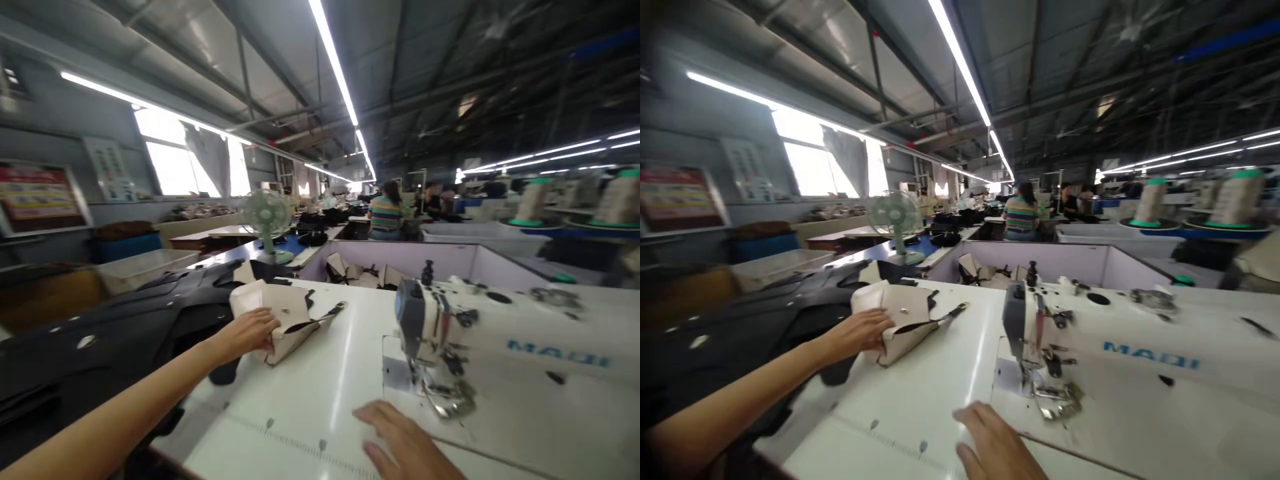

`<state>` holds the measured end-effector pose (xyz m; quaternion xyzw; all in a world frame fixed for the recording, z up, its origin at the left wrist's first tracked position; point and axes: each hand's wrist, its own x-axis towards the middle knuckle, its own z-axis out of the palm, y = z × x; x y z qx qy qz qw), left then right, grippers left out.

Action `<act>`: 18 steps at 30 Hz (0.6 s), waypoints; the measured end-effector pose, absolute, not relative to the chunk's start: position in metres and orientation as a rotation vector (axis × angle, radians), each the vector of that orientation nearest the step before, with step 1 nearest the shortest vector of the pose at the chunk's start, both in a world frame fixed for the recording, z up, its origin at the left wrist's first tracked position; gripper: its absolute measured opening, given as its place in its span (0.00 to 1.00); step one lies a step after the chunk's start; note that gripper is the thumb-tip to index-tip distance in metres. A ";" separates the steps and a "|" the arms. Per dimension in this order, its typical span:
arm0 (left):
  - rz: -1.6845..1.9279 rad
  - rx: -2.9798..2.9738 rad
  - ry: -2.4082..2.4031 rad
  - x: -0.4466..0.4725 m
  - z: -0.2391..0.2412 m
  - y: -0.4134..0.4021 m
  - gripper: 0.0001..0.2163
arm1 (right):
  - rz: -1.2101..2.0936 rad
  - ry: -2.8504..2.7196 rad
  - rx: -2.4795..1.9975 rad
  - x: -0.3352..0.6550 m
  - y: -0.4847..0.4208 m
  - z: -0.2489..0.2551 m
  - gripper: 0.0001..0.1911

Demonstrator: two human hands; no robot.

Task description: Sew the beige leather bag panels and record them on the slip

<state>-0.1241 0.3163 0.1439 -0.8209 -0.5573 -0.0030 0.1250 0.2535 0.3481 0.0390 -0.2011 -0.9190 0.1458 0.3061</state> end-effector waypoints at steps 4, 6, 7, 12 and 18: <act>-0.043 -2.345 -1.494 -0.095 0.142 0.307 0.14 | 0.255 -2.468 -0.594 0.185 0.362 0.054 0.30; -0.033 -2.349 -1.405 -0.074 0.138 0.295 0.14 | 0.184 -2.442 -0.592 0.159 0.374 0.065 0.34; -0.027 -2.362 -1.343 -0.061 0.135 0.288 0.13 | 0.150 -2.436 -0.569 0.152 0.380 0.071 0.34; -0.094 -2.480 -1.096 0.005 0.126 0.257 0.11 | -0.013 -2.546 -0.336 0.186 0.387 0.089 0.06; -0.260 -2.922 -1.362 0.033 0.153 0.276 0.08 | -0.243 -2.658 -0.157 0.269 0.357 0.028 0.11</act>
